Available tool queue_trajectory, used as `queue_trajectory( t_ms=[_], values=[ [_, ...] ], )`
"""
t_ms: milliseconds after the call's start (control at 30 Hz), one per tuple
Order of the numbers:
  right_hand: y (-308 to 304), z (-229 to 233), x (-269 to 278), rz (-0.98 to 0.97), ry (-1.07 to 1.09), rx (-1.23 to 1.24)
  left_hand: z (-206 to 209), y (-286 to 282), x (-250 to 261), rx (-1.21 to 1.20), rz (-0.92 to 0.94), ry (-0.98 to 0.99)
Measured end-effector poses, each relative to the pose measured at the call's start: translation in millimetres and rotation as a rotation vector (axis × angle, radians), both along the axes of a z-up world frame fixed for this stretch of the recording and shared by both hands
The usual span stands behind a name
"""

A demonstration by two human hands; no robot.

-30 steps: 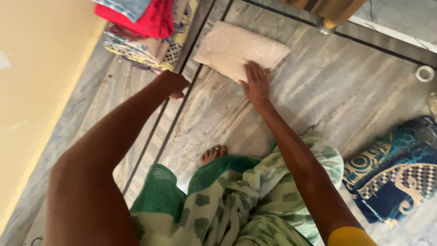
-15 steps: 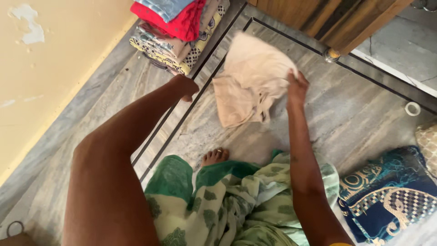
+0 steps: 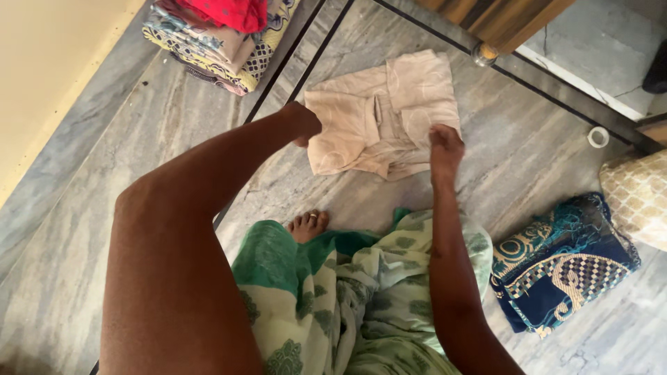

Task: The person sits on the floor and folds a floral-patterned cloth into a compact rectangle, then places it on a stack of other folded fabrics. The person then unfolds a second light-colored cloth and begins folding it.

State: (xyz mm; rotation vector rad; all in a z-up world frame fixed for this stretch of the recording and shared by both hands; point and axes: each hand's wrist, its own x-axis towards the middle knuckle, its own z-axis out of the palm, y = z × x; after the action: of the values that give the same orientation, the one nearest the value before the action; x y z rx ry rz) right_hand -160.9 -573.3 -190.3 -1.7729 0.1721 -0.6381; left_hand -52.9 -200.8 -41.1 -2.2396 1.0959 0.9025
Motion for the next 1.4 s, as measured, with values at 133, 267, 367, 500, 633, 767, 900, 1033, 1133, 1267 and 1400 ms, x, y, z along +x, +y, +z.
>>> queue_trajectory(
  t_ms=[133, 267, 367, 500, 633, 767, 900, 1033, 1133, 1267, 1400],
  values=[
    [25.7, 33.5, 15.1, 0.063, 0.250, -0.269, -7.7, -20.7, -8.2, -0.021, -0.085, 0.060],
    [37.8, 53.8, 22.0, 0.064, 0.331, -0.566, -16.1, -27.2, -20.3, -0.117, -0.152, 0.014],
    [44.3, 51.6, 22.1, 0.044, 0.330, -0.665, -20.1, -34.7, -24.7, -0.221, -0.224, -0.039],
    [41.8, 39.5, 23.3, 0.013, 0.297, -0.765, -24.6, -55.9, -23.1, -0.275, -0.313, -0.069],
    [25.3, 18.6, 27.7, -0.048, 0.414, -0.821, -35.6, -84.9, -10.6, -0.395, -0.376, -0.136],
    [2.2, -16.4, 42.0, -0.104, 0.262, -0.569, -51.1, -107.8, 8.0, -0.430, -0.321, -0.152],
    [-52.9, -40.3, 62.1, -0.254, 0.111, -0.074, -68.4, -115.5, 20.6, -0.426, -0.195, -0.115],
    [-109.3, -46.9, 46.2, -0.493, -0.080, 0.514, -83.2, -102.0, 14.6, -0.447, -0.206, -0.192],
    [-130.0, -43.8, 33.4, -0.666, -0.116, 1.034, -82.4, -92.8, 9.1, -0.471, -0.220, -0.248],
    [-120.1, -29.4, 33.3, -0.778, -0.109, 0.707, -62.5, -77.3, 11.9, -0.410, -0.192, -0.234],
    [-87.1, -0.8, 41.6, -0.853, -0.044, 0.008, -37.5, -58.0, 16.5, -0.424, -0.170, -0.265]
  ],
)
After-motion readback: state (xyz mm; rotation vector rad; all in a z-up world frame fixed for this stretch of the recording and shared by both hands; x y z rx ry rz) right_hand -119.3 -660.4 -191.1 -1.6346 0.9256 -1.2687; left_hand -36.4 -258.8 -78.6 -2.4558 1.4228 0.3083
